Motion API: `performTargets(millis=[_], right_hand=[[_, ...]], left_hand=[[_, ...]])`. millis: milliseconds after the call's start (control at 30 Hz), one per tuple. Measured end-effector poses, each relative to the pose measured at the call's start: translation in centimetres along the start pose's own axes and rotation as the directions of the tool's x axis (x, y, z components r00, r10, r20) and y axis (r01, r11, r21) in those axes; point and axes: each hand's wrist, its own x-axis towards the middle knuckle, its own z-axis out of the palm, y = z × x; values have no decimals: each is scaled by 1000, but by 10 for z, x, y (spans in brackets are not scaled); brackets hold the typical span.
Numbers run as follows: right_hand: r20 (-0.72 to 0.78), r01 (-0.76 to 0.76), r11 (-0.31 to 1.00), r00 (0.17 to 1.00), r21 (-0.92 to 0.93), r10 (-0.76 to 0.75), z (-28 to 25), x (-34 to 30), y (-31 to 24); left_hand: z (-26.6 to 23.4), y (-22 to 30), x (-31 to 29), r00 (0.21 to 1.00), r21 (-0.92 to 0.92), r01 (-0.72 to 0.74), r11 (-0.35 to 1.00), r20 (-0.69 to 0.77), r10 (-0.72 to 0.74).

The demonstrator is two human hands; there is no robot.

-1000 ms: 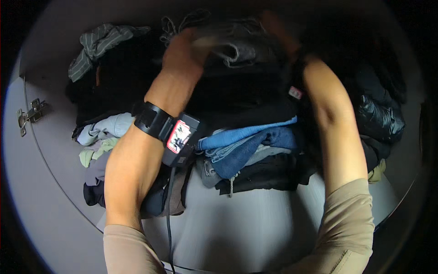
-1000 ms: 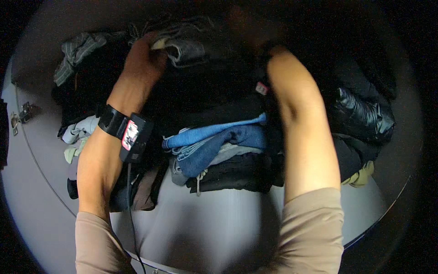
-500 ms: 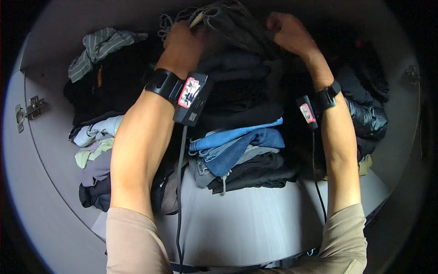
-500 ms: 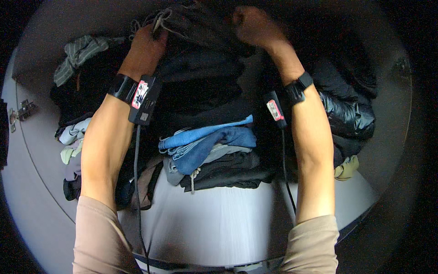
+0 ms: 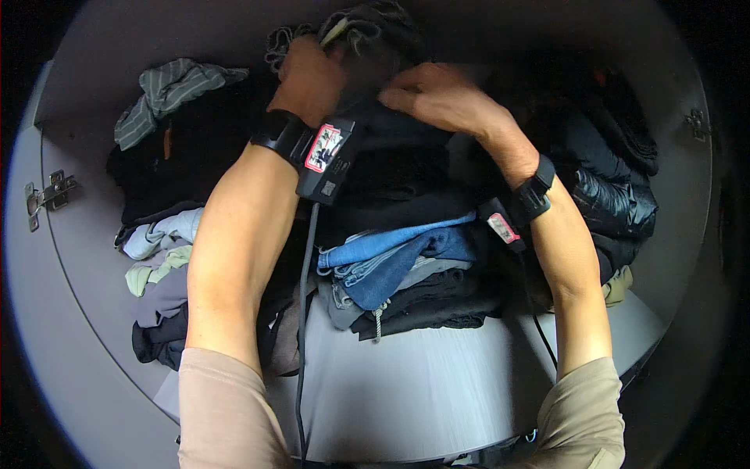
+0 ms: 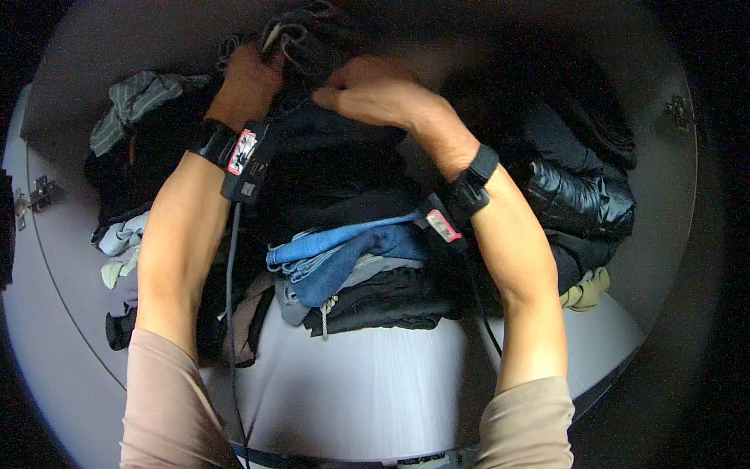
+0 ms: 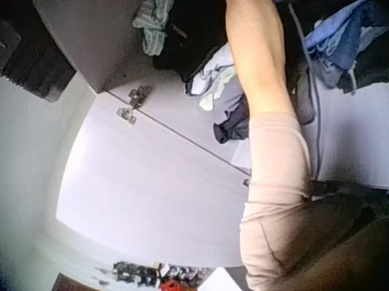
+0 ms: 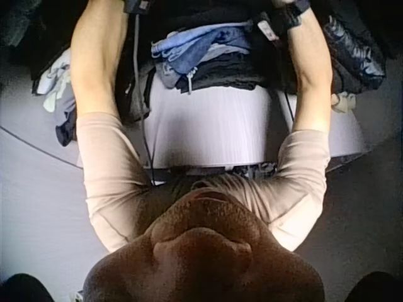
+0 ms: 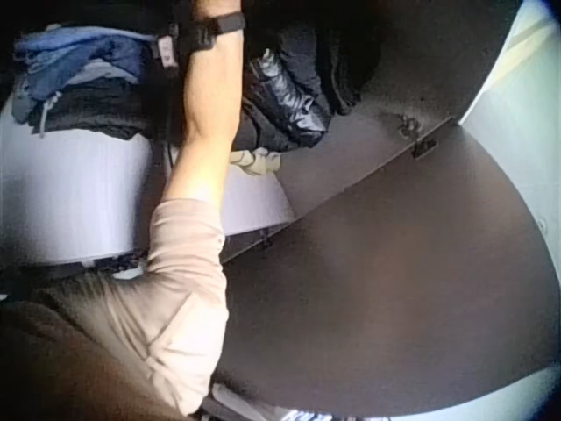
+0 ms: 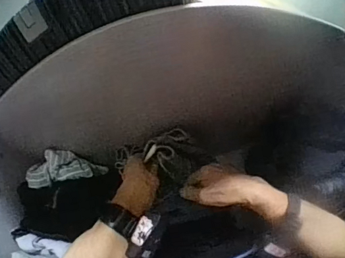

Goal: The person folds a pair of blue jeans, a pair of gray jeans, and a dark patterned garment on a white table, then places each folded item into a closet shelf. The person repeats this process for each garment, smoothing and folding them neatly before storing them.

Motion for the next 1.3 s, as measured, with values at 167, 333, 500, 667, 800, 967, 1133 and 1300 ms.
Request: performTargets(millis=[167,333,500,667,800,967,1133,1300], right_hand=[[-106,118,984,989,135,-104,20,11,10],[69,118,907,985,405,-159,50,63,45],[-237,170,983,960,72,-149,79,95,79],[-8,-52,938,998,343,58,71,92,115],[167,-195,821,978,537,124,93,103,145],[140,-324,680,940,658,312,103,98,150],[-95,-69,874,987,480,130,92,88,130],[-72,-104,738,977,667,203,123,64,164]], left_hand=[[5,14,6,997,92,50,994,52,-55],[16,-25,13,973,142,-153,978,-151,174],[1,12,-17,997,-24,-76,997,16,77],[-7,16,-33,947,225,-320,920,79,311],[-2,5,-38,929,352,-369,860,177,326],[6,13,-31,989,123,-101,987,119,87],[-4,12,-15,998,62,-44,997,39,42],[9,-6,-47,978,229,-175,958,152,143]])
